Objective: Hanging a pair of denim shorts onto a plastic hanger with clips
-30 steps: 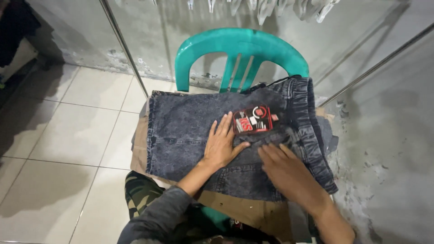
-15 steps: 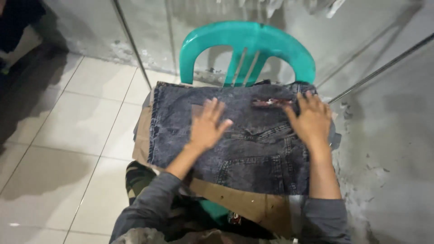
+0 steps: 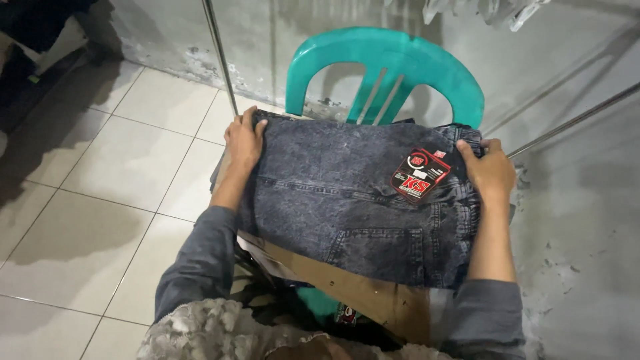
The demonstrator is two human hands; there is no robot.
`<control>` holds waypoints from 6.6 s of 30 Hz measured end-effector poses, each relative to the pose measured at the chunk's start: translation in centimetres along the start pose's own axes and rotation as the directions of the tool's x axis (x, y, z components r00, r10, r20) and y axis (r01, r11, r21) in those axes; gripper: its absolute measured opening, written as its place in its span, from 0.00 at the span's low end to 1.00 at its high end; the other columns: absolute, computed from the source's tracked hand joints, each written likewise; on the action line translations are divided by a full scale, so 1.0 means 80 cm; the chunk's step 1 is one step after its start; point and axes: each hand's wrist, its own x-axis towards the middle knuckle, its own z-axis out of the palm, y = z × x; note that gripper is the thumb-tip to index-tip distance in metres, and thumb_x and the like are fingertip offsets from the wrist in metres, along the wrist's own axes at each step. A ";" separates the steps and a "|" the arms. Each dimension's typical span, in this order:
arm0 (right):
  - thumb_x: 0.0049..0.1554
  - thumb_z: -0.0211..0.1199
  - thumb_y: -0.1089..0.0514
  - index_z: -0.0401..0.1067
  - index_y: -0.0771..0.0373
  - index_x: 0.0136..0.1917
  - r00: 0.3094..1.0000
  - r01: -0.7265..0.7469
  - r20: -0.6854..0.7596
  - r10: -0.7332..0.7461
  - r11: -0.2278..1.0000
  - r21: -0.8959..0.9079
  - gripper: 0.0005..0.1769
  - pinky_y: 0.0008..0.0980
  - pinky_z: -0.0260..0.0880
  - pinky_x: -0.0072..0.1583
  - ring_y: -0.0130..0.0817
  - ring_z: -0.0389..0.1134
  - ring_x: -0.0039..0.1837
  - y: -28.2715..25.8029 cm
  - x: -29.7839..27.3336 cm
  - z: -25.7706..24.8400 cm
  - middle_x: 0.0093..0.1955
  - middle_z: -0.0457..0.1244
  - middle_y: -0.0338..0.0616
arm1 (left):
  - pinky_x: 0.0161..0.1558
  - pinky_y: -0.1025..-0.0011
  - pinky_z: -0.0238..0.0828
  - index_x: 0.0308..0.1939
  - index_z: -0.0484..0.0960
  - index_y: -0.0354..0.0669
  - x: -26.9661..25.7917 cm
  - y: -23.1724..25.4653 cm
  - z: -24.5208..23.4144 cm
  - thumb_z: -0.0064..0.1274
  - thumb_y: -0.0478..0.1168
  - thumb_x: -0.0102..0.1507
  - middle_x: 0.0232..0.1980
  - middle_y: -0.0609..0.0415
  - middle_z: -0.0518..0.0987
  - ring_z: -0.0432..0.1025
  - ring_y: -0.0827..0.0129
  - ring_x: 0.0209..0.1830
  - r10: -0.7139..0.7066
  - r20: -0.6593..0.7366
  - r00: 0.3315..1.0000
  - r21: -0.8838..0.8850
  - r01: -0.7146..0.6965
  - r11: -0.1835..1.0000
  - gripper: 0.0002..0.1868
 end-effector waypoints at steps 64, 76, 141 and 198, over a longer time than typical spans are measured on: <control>0.70 0.59 0.41 0.70 0.57 0.55 0.973 0.074 -0.229 0.004 0.941 0.331 0.17 0.65 0.64 0.57 0.71 0.68 0.57 -0.022 -0.069 -0.029 0.49 0.68 0.64 | 0.76 0.42 0.47 0.79 0.56 0.56 -0.242 0.318 0.041 0.38 0.66 0.69 0.82 0.41 0.54 0.53 0.48 0.81 0.765 0.027 0.644 -0.282 -0.729 0.624 0.39; 0.71 0.61 0.49 0.71 0.61 0.55 0.917 0.274 -0.380 -0.125 0.888 0.369 0.12 0.62 0.65 0.55 0.70 0.68 0.55 -0.036 -0.093 -0.047 0.50 0.69 0.64 | 0.75 0.42 0.43 0.79 0.59 0.49 -0.179 0.209 -0.001 0.34 0.69 0.70 0.81 0.41 0.56 0.52 0.47 0.80 0.477 0.278 0.834 -0.025 -0.490 0.871 0.41; 0.68 0.65 0.53 0.73 0.62 0.52 0.825 0.393 -0.548 -0.135 0.835 0.385 0.10 0.55 0.68 0.49 0.66 0.70 0.48 -0.032 -0.095 -0.036 0.44 0.68 0.60 | 0.64 0.64 0.72 0.66 0.76 0.47 -0.390 0.215 0.037 0.50 0.39 0.63 0.68 0.53 0.76 0.73 0.58 0.66 0.908 -0.034 0.418 -0.401 -0.838 0.371 0.25; 0.56 0.46 0.85 0.54 0.68 0.64 0.763 0.637 -0.603 -0.235 0.438 0.634 0.26 0.46 0.68 0.71 0.50 0.64 0.65 -0.051 -0.216 -0.227 0.61 0.57 0.58 | 0.44 0.62 0.76 0.46 0.86 0.55 -0.019 0.133 -0.195 0.57 0.31 0.52 0.41 0.56 0.85 0.78 0.62 0.39 0.449 0.614 0.649 0.154 -0.656 0.739 0.20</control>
